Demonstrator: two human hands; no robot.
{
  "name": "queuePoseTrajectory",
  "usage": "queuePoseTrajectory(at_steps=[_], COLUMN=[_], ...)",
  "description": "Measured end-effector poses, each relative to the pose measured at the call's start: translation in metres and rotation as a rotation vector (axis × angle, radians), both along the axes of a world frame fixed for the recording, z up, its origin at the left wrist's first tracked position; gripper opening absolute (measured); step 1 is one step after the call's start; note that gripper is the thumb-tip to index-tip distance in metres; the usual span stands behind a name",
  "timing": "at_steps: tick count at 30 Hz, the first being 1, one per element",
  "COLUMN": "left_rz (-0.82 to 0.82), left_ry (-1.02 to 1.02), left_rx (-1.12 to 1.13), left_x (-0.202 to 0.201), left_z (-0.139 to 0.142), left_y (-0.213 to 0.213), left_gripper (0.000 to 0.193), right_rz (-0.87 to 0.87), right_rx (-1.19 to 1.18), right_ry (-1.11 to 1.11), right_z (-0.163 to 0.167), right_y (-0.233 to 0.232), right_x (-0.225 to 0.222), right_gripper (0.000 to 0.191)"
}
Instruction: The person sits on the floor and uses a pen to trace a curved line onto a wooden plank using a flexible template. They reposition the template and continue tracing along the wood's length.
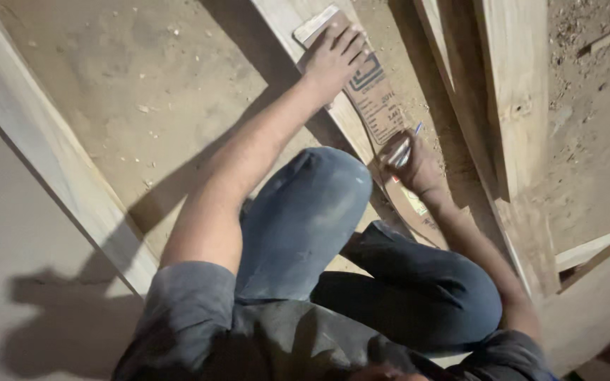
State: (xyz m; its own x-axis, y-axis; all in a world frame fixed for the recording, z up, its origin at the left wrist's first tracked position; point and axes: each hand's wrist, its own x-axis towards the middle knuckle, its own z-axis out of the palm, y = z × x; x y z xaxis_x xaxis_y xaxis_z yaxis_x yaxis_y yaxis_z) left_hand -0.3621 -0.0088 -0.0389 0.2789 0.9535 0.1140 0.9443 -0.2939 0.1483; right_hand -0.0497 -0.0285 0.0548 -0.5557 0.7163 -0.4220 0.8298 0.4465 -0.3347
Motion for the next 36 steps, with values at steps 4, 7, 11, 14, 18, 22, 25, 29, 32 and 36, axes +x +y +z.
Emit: queuePoseTrajectory(at_steps=[4, 7, 11, 14, 18, 22, 25, 29, 32, 36], left_rz=[-0.226, -0.283, -0.393, -0.440, -0.322, -0.078, 0.317, 0.483, 0.676, 0.878], left_ry=[-0.005, -0.009, 0.009, -0.105, -0.288, -0.360, -0.644, -0.540, -0.883, -1.343], left_rx=[-0.208, -0.214, -0.139, -0.192, -0.116, 0.023, -0.191, 0.040, -0.027, -0.090], left_x=[0.000, 0.003, 0.003, -0.013, -0.068, -0.153, -0.193, -0.211, -0.203, -0.183], left_z=[0.008, 0.007, 0.000, 0.006, 0.037, 0.082, 0.112, 0.148, 0.170, 0.192], left_y=[0.005, 0.004, 0.003, 0.010, 0.024, -0.001, -0.049, -0.102, -0.125, -0.133], left_gripper=[0.120, 0.118, 0.102, 0.102, 0.105, 0.103, 0.076, 0.060, 0.048, 0.044], right_rz=[-0.016, -0.364, -0.309, -0.260, -0.098, -0.338, -0.510, -0.451, -0.382, -0.380], right_rx=[0.284, 0.086, 0.124, 0.172, 0.513, 0.629, 0.510, 0.117, -0.412, -0.533], right_ry=[0.120, 0.092, 0.147, 0.167, 0.363, 0.796, 1.137, 1.487, 1.333, 1.203], right_z=[-0.022, -0.032, -0.036, -0.019, 0.032, 0.089, 0.096, 0.030, -0.030, -0.091], right_y=[-0.050, -0.058, -0.064, -0.051, -0.004, 0.027, 0.037, 0.038, 0.036, 0.058], right_x=[0.034, 0.043, 0.047, 0.043, 0.045, 0.047, 0.032, -0.023, -0.064, -0.116], right_gripper=[0.093, 0.098, 0.113, 0.118, 0.114, 0.109, 0.107, 0.081, 0.043, 0.038])
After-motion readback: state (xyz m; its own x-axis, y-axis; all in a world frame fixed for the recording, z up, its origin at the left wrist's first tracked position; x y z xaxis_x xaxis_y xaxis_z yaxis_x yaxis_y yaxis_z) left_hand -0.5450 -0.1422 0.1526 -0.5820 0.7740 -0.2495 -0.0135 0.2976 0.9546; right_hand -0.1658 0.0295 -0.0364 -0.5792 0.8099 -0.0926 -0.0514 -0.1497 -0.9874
